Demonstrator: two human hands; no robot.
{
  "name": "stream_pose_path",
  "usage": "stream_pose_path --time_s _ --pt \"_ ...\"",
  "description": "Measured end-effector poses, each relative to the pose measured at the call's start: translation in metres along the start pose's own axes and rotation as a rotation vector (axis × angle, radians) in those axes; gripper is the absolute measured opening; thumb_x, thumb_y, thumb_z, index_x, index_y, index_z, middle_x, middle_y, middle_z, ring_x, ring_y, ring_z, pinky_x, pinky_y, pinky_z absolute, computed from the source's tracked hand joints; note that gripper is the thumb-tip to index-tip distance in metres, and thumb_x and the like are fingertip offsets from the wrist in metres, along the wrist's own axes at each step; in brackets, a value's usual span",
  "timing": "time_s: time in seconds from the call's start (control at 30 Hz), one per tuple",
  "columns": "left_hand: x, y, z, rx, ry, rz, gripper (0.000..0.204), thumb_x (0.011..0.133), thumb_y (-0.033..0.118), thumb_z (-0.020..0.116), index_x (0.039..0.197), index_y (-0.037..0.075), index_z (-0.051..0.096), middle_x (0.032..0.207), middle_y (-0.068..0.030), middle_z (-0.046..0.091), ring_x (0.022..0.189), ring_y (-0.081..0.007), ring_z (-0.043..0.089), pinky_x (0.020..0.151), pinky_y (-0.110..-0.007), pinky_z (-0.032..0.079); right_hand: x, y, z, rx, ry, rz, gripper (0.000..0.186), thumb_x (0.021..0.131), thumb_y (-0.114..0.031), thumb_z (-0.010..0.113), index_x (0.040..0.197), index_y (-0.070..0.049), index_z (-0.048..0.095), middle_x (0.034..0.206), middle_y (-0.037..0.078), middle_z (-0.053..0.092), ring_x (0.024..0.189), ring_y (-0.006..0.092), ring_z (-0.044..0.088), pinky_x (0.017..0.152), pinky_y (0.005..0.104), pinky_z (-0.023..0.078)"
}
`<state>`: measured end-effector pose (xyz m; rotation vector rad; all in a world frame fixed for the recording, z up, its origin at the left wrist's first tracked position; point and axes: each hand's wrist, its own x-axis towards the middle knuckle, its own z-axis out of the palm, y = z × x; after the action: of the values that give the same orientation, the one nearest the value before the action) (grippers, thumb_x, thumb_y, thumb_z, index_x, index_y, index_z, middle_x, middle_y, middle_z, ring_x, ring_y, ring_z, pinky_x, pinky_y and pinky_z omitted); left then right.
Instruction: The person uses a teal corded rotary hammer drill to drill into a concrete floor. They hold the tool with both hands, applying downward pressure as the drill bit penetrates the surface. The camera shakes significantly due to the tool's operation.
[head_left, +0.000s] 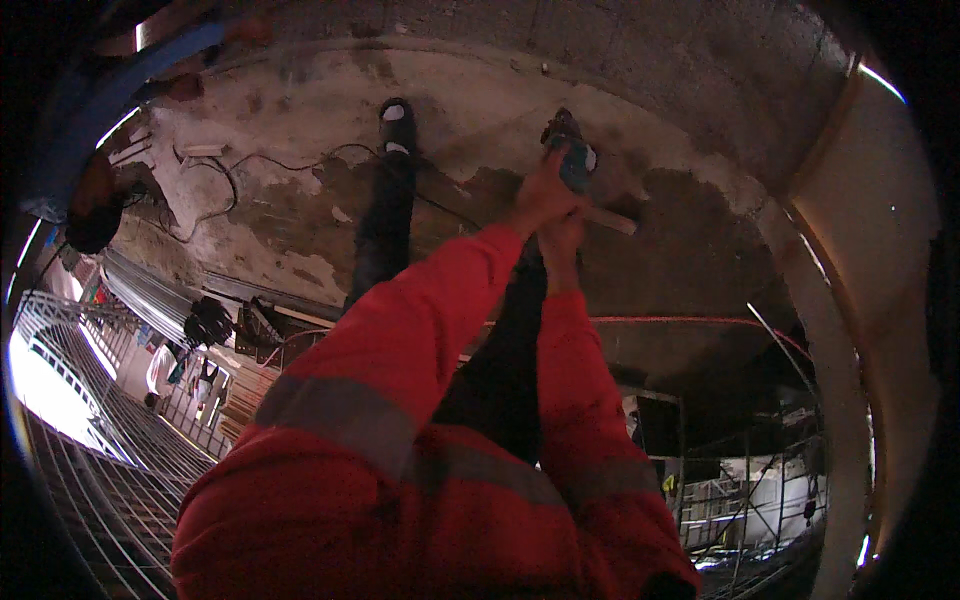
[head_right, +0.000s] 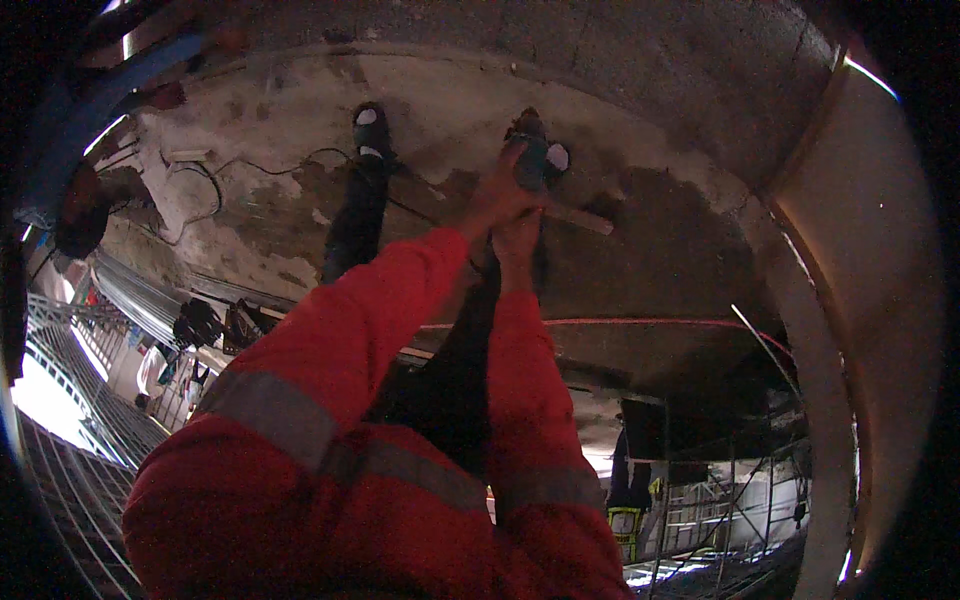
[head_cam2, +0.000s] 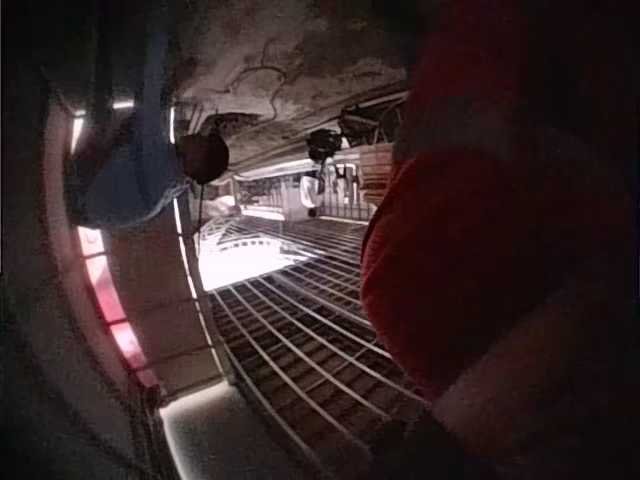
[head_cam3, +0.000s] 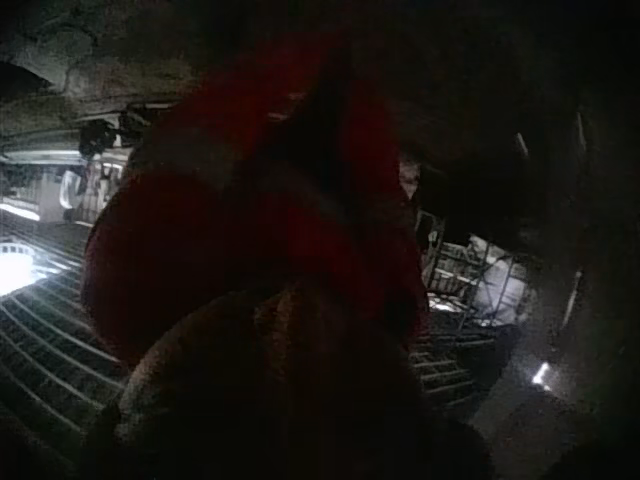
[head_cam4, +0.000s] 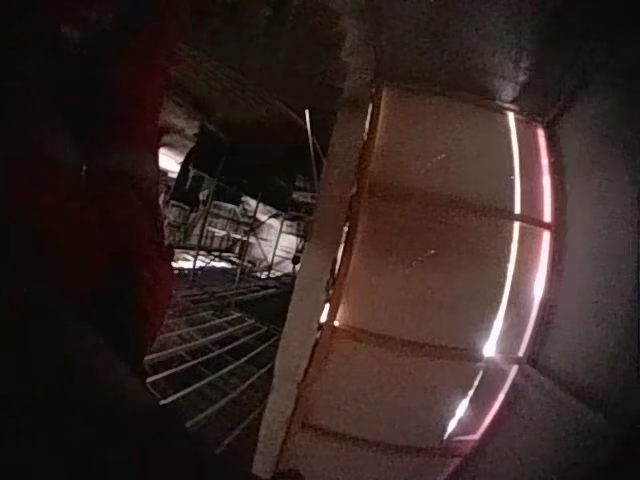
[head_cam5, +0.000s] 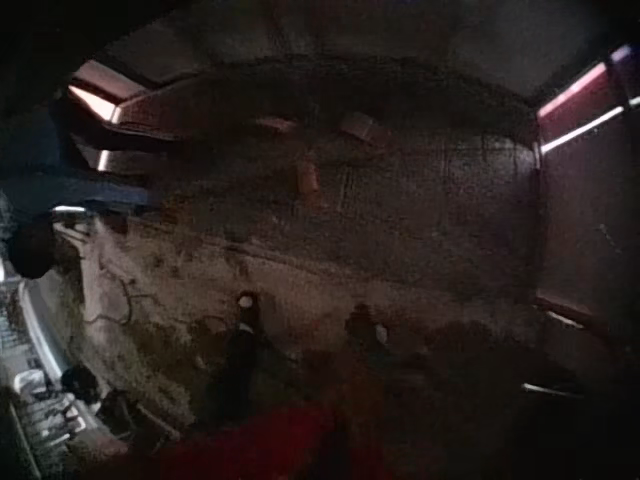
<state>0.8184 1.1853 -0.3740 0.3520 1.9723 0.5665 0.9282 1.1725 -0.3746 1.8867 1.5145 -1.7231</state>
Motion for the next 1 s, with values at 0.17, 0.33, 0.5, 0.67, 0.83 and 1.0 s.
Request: stream_pose_path --time_s 0.17,0.33,0.5,0.67,0.83,1.0 --pt "0.008 0.009 0.003 -0.007 -0.008 0.026 0.108 0.059 0.034 0.086 0.149 0.007 0.033 0.142 -0.0258 0.047 0.126 -0.0407 0.052 0.105 -0.045 0.045 0.007 0.006 -0.003 0.022 0.032 -0.271 0.070 0.088 -0.036 0.069 0.139 -0.001 0.035 0.137 0.020 0.052 0.124 0.0337 0.054 0.100 0.0405 0.045" --pt "0.009 0.002 0.016 -0.001 0.008 0.053 0.103 0.059 0.033 0.087 0.146 0.007 0.038 0.140 -0.0227 0.050 0.128 -0.0387 0.051 0.105 -0.043 0.045 0.010 0.008 -0.004 0.269 -0.056 -0.123 0.073 0.089 -0.026 0.070 0.143 0.000 0.029 0.143 0.020 0.046 0.128 0.0311 0.051 0.103 0.0381 0.042" --pt "0.018 -0.015 0.002 -0.099 -0.007 0.027 0.099 0.062 0.033 0.086 0.145 0.006 0.041 0.142 -0.0201 0.048 0.128 -0.0374 0.051 0.106 -0.043 0.044 -0.011 -0.034 0.002 0.250 0.003 -0.178 0.082 0.088 -0.022 0.072 0.150 -0.003 0.022 0.145 0.018 0.046 0.130 0.0281 0.049 0.106 0.0374 0.040" --pt "0.007 -0.004 -0.007 -0.015 -0.035 0.035 0.098 0.064 0.033 0.085 0.146 0.005 0.038 0.145 -0.0216 0.045 0.129 -0.0384 0.050 0.107 -0.043 0.043 -0.017 -0.031 0.004 0.196 -0.026 -0.107 0.084 0.087 -0.020 0.073 0.151 -0.005 0.022 0.145 0.017 0.046 0.130 0.0272 0.049 0.107 0.0368 0.040" --pt "0.001 0.013 -0.014 -0.003 -0.056 0.008 0.098 0.065 0.031 0.083 0.146 0.002 0.036 0.146 -0.0252 0.044 0.129 -0.0408 0.050 0.107 -0.043 0.043 -0.007 -0.024 0.009 0.366 0.021 -0.168 0.084 0.085 -0.025 0.076 0.149 -0.005 0.026 0.138 0.015 0.052 0.125 0.0252 0.053 0.102 0.0367 0.044" --pt "0.011 -0.004 -0.014 -0.065 -0.033 0.025 0.098 0.065 0.030 0.084 0.146 0.002 0.036 0.147 -0.0261 0.042 0.131 -0.0401 0.048 0.109 -0.044 0.041 -0.006 -0.028 0.016 0.294 0.041 -0.164 0.088 0.083 -0.027 0.077 0.149 -0.004 0.025 0.139 0.017 0.052 0.126 0.0259 0.053 0.102 0.0362 0.044"
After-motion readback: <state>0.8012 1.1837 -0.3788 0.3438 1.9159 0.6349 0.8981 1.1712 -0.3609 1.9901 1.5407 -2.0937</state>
